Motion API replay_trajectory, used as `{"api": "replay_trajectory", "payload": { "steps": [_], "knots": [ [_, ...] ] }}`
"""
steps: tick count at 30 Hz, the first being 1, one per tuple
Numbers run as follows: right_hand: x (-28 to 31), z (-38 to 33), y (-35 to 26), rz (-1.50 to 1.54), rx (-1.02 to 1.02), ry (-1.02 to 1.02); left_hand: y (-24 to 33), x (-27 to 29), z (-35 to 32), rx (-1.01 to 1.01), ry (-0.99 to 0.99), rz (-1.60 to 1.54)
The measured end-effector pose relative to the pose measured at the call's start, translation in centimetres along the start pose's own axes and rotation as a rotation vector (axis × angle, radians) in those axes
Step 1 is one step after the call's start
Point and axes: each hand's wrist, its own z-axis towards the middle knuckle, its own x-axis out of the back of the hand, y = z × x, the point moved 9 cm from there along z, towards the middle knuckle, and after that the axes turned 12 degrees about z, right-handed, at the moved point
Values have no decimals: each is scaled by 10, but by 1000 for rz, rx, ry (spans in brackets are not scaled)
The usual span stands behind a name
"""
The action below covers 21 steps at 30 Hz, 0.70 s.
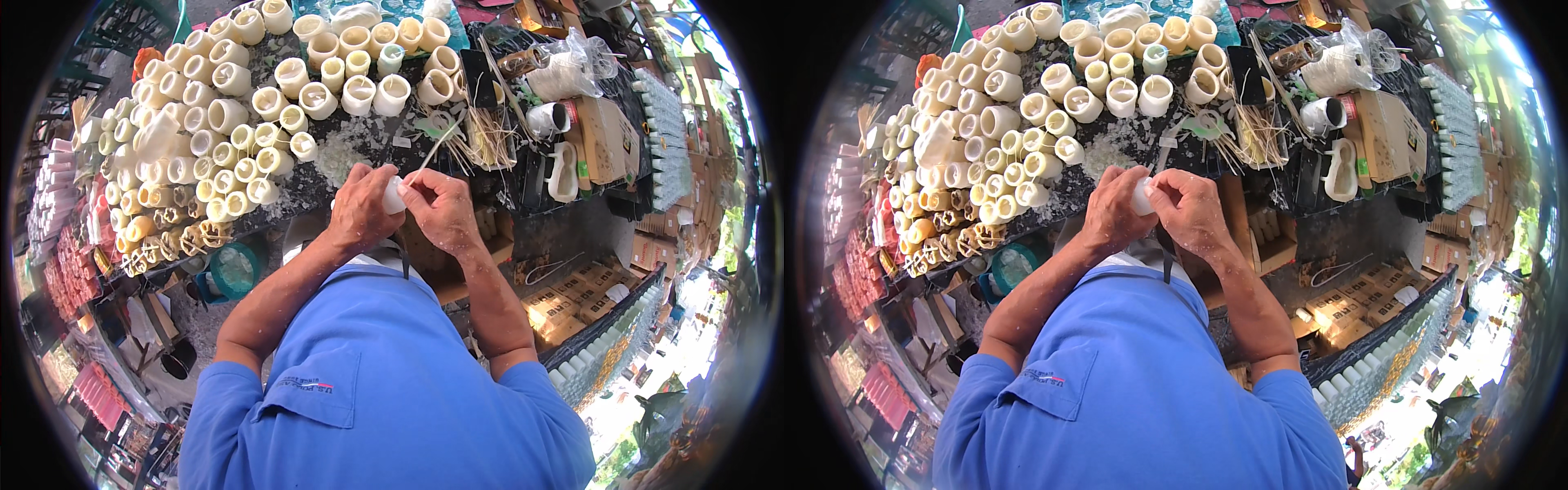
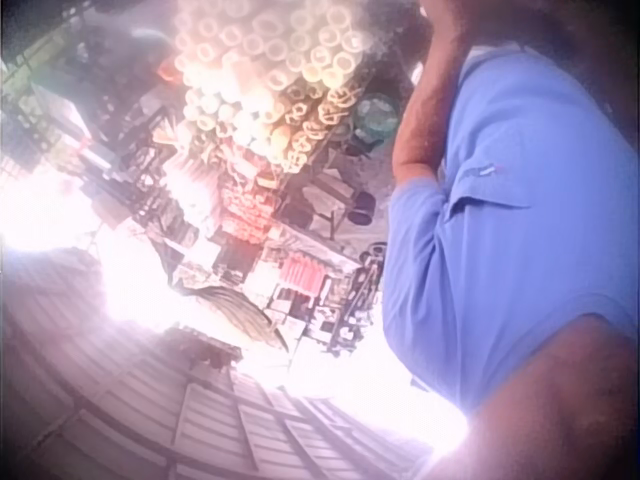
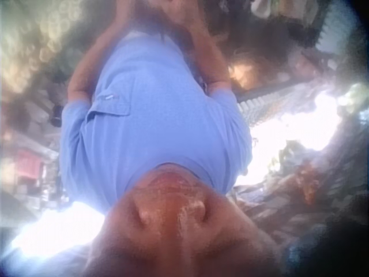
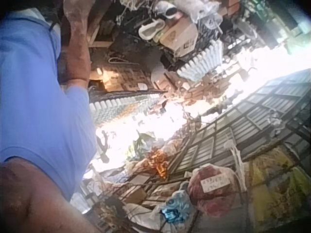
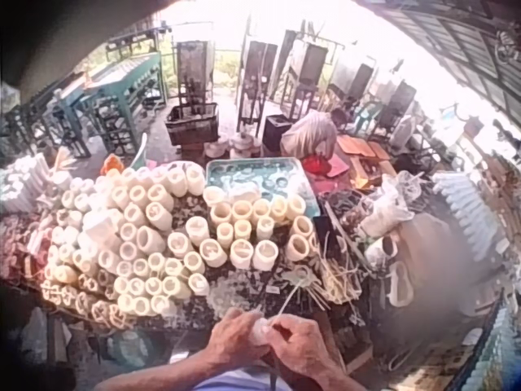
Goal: The person inserts wicks into cylindrical white candle bodies and places them on a workbench. The person handles wicks and candle bodies one at a time, repeating the insertion and placement steps throughout the clip.
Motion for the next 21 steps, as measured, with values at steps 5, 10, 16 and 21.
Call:
{"api": "replay_trajectory", "payload": {
  "steps": [5,10,16,21],
  "knots": [
    [5,-8,-21,-103,77,64,9,7,3,-88,94,-23],
    [1,-8,-5,-69,41,112,9,4,4,-74,83,-28],
    [13,-16,-1,27,-35,125,19,6,0,-99,82,2],
    [3,-17,-17,-88,73,92,25,10,1,-109,76,-11]
  ]
}}
